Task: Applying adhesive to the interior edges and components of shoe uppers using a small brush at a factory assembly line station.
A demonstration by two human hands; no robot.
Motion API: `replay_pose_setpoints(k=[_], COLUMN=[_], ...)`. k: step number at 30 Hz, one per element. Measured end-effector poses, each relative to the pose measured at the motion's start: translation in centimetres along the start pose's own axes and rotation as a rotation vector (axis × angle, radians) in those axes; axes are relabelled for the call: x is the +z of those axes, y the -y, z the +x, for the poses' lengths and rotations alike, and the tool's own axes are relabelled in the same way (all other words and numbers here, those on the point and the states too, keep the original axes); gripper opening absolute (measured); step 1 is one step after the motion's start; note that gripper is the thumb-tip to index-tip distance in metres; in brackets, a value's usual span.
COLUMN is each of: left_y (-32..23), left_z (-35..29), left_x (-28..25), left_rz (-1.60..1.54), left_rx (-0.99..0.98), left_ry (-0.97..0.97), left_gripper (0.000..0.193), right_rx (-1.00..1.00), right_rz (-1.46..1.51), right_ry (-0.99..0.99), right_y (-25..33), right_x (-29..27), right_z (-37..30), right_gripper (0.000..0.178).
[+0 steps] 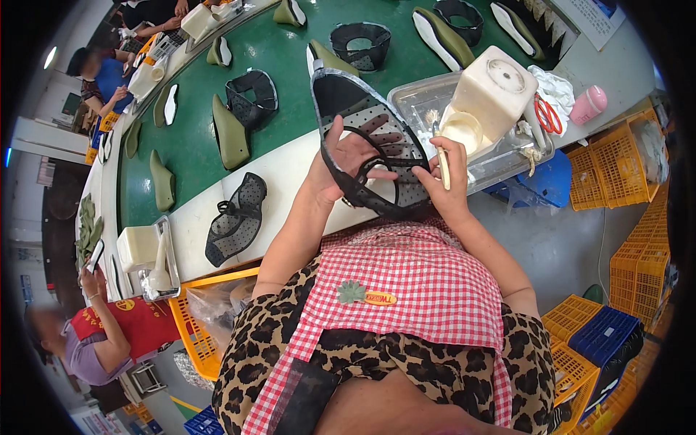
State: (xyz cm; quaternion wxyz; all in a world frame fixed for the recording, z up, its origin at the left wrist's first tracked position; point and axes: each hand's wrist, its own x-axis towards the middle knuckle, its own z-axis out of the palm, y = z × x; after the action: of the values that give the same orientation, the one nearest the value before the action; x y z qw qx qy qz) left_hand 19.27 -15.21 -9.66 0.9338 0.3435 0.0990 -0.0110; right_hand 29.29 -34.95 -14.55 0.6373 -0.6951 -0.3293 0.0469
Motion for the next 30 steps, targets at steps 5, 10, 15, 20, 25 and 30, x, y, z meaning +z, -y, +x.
replay_pose_setpoints(k=[5,10,15,20,25,30], left_y=[-2.3,-4.3,-4.6,-4.1,-3.9,-3.8], left_z=[0.9,1.9,2.8,3.3,3.1,3.0], left_x=[-1.4,-1.3,-0.8,-0.5,-1.2,-1.8], left_rz=[0.133,0.418,0.44,0.464,0.408,0.278], left_rx=[-0.02,-0.039,-0.051,-0.064,-0.029,-0.006], left_ry=[0.033,-0.02,-0.025,-0.024,-0.023,-0.016], left_gripper=[0.076,0.081,0.075,0.075,0.072,0.066], right_rx=[-0.252,-0.111,-0.195,-0.379,-0.403,-0.288], right_rz=[-0.229,-0.06,-0.063,-0.112,-0.165,-0.203], right_ry=[-0.103,-0.106,-0.074,-0.021,0.024,0.094], right_y=[-0.4,1.3,4.1,4.6,2.3,0.2], right_x=[-1.9,-3.4,-3.7,-3.0,-2.3,-2.5], right_z=[1.0,2.1,4.0,5.5,4.3,0.9], right_gripper=[0.026,0.019,0.017,0.017,0.018,0.018])
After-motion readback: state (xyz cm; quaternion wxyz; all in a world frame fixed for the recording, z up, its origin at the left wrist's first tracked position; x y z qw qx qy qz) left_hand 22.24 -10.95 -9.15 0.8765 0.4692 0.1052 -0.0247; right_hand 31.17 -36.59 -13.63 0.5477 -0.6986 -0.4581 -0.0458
